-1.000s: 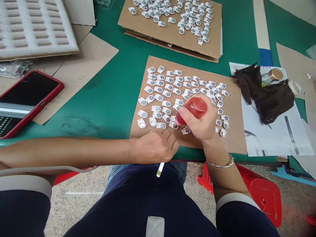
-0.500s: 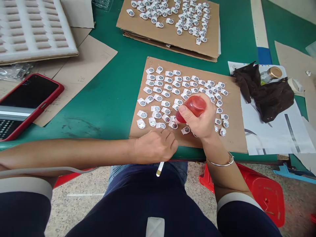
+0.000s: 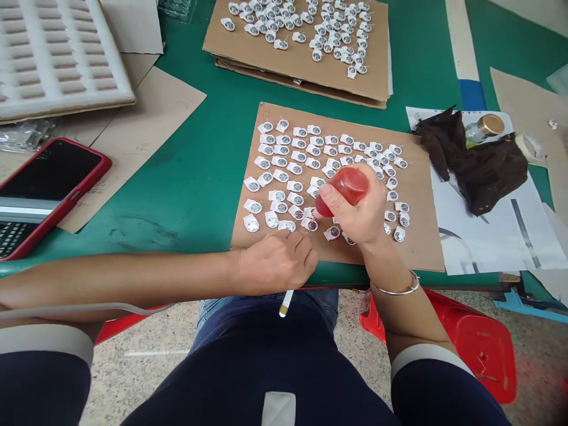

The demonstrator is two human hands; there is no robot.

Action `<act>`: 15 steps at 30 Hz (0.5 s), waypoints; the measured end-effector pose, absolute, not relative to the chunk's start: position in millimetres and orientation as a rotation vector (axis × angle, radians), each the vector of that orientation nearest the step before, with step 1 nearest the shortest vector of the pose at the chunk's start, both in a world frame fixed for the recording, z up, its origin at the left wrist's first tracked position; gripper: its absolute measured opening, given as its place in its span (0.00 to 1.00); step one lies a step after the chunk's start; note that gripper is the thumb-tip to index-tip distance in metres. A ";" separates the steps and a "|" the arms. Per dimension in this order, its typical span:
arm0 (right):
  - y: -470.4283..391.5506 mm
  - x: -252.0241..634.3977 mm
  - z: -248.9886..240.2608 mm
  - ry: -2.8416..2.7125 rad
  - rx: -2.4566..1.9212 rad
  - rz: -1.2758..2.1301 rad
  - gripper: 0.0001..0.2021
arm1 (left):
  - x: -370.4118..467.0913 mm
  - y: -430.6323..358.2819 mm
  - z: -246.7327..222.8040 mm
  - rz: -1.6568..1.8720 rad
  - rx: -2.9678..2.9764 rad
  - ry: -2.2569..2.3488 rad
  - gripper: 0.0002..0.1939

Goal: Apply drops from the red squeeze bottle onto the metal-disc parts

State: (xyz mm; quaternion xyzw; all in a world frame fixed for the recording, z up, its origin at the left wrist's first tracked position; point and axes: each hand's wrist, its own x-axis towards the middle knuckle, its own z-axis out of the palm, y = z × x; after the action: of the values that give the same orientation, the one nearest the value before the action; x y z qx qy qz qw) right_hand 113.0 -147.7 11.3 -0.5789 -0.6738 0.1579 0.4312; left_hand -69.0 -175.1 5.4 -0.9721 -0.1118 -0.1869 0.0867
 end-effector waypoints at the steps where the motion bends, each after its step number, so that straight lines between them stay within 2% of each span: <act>1: -147.5 113.1 12.0 -1.679 -1.445 0.380 0.16 | -69.1 -175.0 5.7 -0.553 -2.898 -0.332 0.08; 15: -145.4 117.4 11.2 -1.716 -1.448 0.246 0.17 | -72.0 -163.1 11.7 -0.580 -3.084 -0.418 0.09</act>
State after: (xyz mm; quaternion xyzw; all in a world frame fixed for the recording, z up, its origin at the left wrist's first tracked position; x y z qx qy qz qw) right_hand 117.4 -145.4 11.2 -0.5796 -0.6868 0.0986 0.4273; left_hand -72.0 -163.1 11.7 -0.9741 -0.1321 -0.1831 -0.0120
